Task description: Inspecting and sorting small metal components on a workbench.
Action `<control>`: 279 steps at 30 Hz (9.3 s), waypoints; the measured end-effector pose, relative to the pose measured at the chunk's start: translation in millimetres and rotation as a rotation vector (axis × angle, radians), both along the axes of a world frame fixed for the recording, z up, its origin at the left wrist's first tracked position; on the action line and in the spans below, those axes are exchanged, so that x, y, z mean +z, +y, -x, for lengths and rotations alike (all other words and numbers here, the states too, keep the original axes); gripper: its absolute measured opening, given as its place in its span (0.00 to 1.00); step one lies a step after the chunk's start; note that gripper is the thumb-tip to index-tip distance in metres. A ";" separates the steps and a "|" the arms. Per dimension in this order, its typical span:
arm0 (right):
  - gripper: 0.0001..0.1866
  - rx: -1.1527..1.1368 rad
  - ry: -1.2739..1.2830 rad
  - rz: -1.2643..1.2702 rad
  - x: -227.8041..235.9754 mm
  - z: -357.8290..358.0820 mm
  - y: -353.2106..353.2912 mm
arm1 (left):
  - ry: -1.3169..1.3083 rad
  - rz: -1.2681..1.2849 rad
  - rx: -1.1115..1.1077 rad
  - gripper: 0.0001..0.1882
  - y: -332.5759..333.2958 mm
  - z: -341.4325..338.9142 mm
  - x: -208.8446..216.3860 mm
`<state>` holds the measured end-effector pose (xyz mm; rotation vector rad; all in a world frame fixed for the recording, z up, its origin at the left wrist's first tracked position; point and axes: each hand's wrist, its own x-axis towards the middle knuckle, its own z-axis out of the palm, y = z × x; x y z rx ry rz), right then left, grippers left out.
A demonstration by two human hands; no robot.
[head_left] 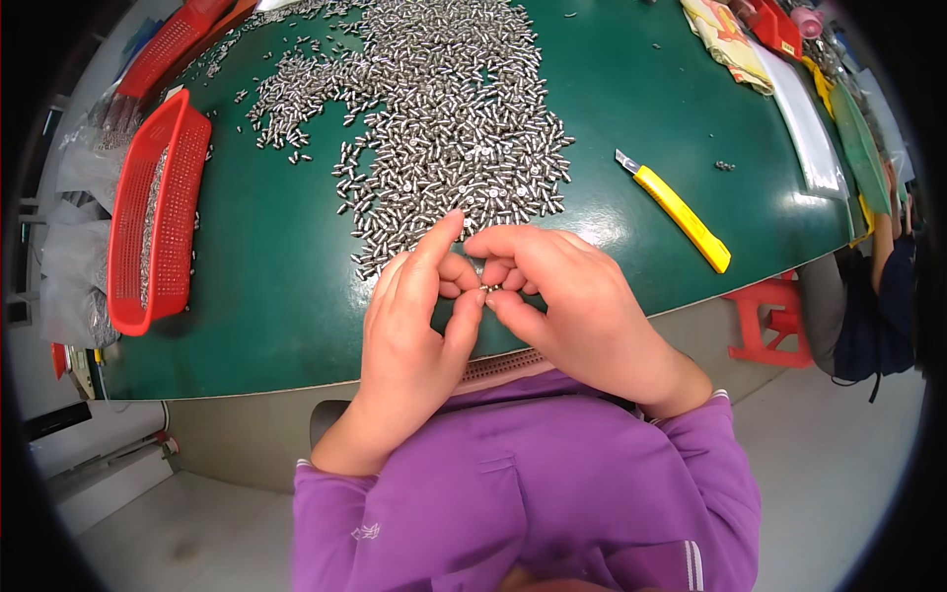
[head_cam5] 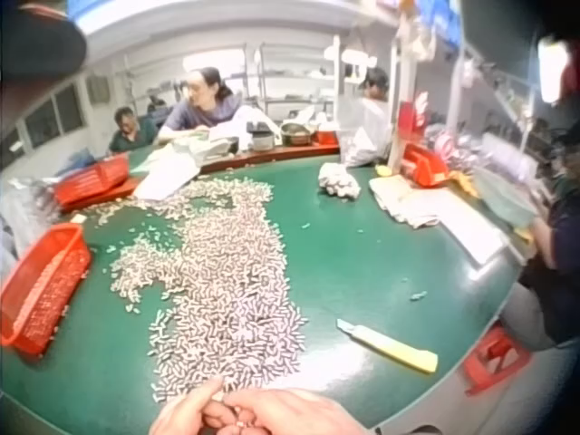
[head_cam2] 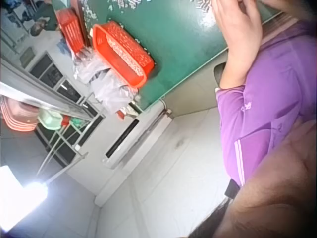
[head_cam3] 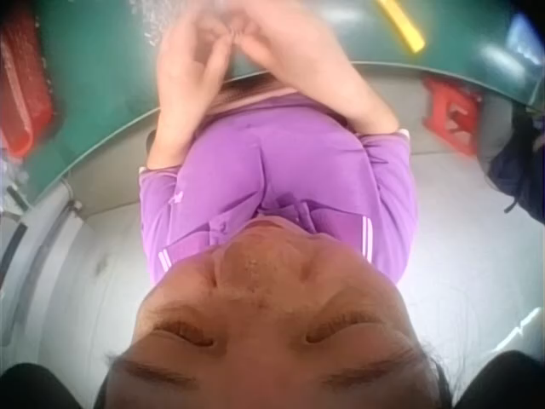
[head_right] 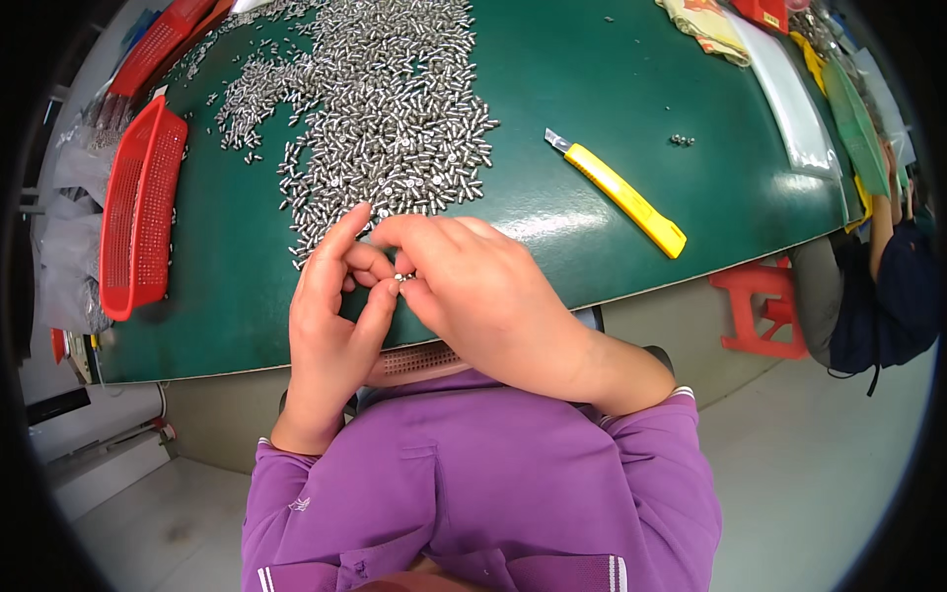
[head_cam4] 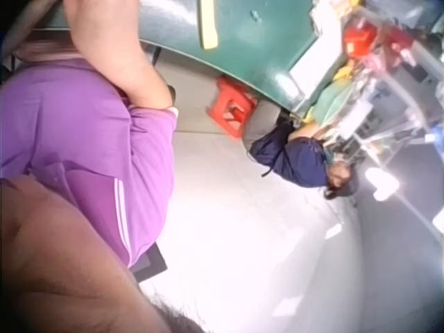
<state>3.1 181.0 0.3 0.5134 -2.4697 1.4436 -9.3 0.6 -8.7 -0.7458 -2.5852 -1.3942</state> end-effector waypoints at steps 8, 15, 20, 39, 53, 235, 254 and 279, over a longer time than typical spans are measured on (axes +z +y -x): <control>0.21 -0.007 0.045 -0.048 -1.5 -3.7 -1.5 | -0.010 -0.012 -0.034 0.38 -1.0 0.6 4.0; 0.22 0.037 0.045 -0.074 1.7 -1.9 0.4 | 0.046 0.001 -0.017 0.38 -1.4 0.4 2.2; 0.17 0.018 0.120 -0.164 0.6 -4.0 3.0 | 0.025 -0.063 0.032 0.40 -1.9 -0.5 1.0; 0.11 0.004 0.162 -0.245 6.0 11.2 5.6 | 0.088 0.017 0.068 0.43 4.6 0.3 -2.9; 0.10 0.075 0.125 -0.190 6.6 8.9 2.4 | -0.005 -0.155 0.020 0.47 1.5 2.9 -7.0; 0.09 0.018 0.143 -0.158 0.2 3.1 4.3 | -0.035 0.019 0.032 0.45 0.0 -5.5 10.5; 0.09 0.052 0.107 -0.093 -0.8 4.6 3.8 | -0.032 0.031 0.025 0.40 -1.7 -4.5 9.0; 0.08 0.070 0.138 -0.189 0.8 3.3 2.9 | -0.018 0.000 0.034 0.35 -4.6 -4.6 4.2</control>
